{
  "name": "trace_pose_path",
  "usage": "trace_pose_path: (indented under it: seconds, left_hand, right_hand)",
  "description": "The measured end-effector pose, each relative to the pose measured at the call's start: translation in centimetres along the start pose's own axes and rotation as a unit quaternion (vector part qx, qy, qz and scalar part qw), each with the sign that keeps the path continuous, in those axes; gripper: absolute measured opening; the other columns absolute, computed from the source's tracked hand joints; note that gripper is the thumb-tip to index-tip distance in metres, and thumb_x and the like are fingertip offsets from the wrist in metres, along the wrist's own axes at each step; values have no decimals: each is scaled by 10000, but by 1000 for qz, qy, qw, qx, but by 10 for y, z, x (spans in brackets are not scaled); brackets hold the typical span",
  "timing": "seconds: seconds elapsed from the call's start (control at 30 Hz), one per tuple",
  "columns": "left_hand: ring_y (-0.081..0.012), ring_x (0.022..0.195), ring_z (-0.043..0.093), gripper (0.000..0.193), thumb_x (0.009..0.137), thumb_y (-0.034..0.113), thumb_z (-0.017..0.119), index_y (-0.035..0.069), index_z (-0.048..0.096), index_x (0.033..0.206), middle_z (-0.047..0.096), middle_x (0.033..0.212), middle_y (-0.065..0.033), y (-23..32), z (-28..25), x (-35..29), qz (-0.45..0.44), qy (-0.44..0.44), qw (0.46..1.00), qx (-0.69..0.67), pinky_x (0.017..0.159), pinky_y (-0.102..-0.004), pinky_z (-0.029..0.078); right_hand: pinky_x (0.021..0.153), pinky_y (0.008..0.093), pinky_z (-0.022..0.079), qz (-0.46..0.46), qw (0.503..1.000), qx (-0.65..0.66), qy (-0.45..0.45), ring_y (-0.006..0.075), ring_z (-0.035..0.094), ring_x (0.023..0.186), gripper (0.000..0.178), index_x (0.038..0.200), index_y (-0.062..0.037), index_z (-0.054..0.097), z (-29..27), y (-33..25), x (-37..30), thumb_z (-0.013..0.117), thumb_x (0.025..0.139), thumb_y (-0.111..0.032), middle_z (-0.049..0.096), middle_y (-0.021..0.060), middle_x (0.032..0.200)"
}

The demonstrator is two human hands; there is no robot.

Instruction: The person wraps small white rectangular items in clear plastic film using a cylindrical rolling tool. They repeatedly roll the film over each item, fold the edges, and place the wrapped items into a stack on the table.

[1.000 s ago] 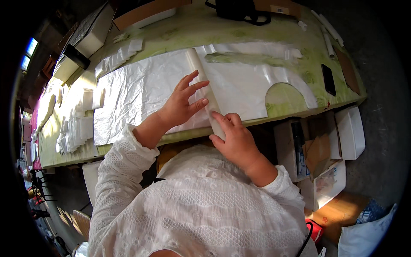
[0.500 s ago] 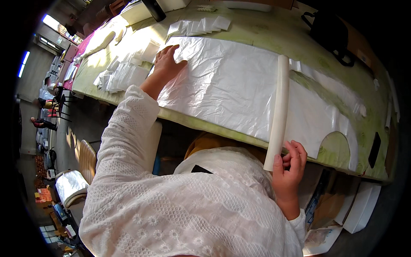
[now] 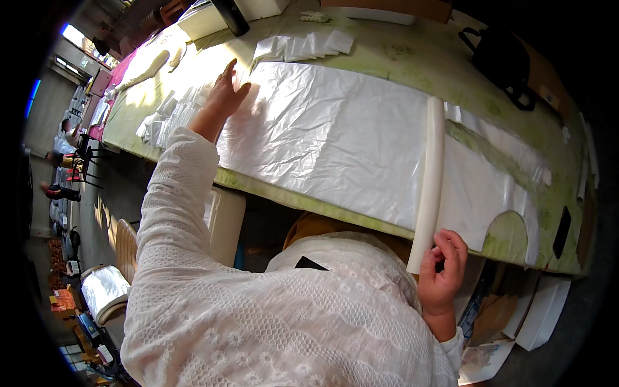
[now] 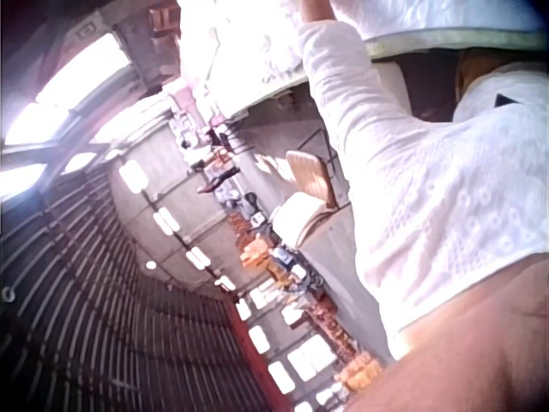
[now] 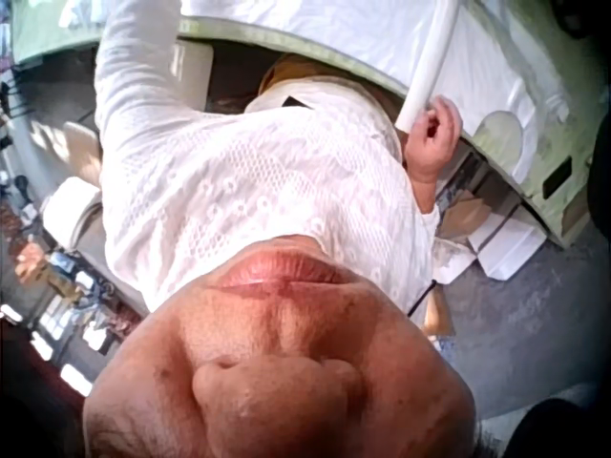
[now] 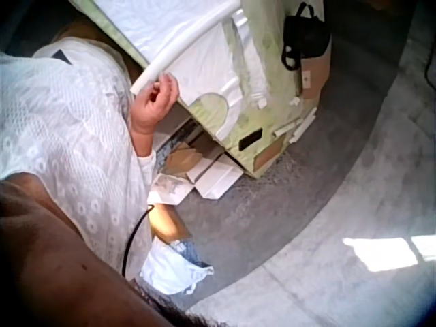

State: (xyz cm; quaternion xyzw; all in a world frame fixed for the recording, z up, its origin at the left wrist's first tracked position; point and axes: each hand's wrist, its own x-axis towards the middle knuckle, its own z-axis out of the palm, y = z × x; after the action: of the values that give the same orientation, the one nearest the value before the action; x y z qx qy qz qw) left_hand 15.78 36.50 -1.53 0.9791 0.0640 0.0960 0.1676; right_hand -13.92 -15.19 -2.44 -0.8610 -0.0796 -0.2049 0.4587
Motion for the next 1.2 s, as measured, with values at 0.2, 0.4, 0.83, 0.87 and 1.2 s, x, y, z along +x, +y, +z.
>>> trace_pose_path:
  seconds: [0.2, 0.4, 0.83, 0.87, 1.2]
  left_hand:
    - [-413, 1383, 499, 932, 872, 228, 676, 270, 161, 1647, 478, 1533, -219, -3, 0, -8, 19, -58, 998, 25, 1147, -444, 418]
    - [-416, 1357, 526, 982, 840, 179, 656, 238, 116, 1657, 531, 1484, -243, 26, -22, -24, -28, -108, 994, 12, 1134, -437, 431]
    - [-345, 1380, 505, 731, 922, 245, 668, 223, 350, 1580, 525, 1492, -164, -7, 1, 0, -122, 18, 992, 39, 1140, -423, 419]
    - [-341, 1378, 505, 693, 936, 261, 661, 219, 376, 1566, 517, 1498, -154, -5, -6, 3, -150, 33, 987, 38, 1142, -416, 417]
    - [-263, 1593, 124, 486, 1061, 160, 470, 363, 514, 1500, 216, 1712, 20, -9, -12, 19, 47, -29, 945, 322, 1269, -550, 117]
  right_hand:
    - [752, 266, 510, -4, 1000, -17, -7, 138, 567, 836, 344, 1241, -14, 632, 1, 1, 2, 639, 907, 65, 577, 149, 1301]
    - [745, 269, 515, -6, 1000, -26, -9, 138, 571, 829, 325, 1233, -8, 634, 1, 3, 1, 642, 914, 53, 579, 150, 1294]
    - [732, 283, 520, -3, 999, -44, -28, 151, 579, 805, 293, 1210, -12, 643, 4, 7, 1, 651, 920, 28, 586, 148, 1273]
    - [731, 285, 521, -2, 999, -46, -28, 153, 580, 807, 292, 1209, -11, 643, 4, 7, 1, 652, 919, 27, 587, 148, 1271]
    - [733, 289, 525, -7, 997, -67, -35, 167, 592, 830, 273, 1193, -6, 647, 7, 6, 6, 649, 922, 23, 594, 151, 1256]
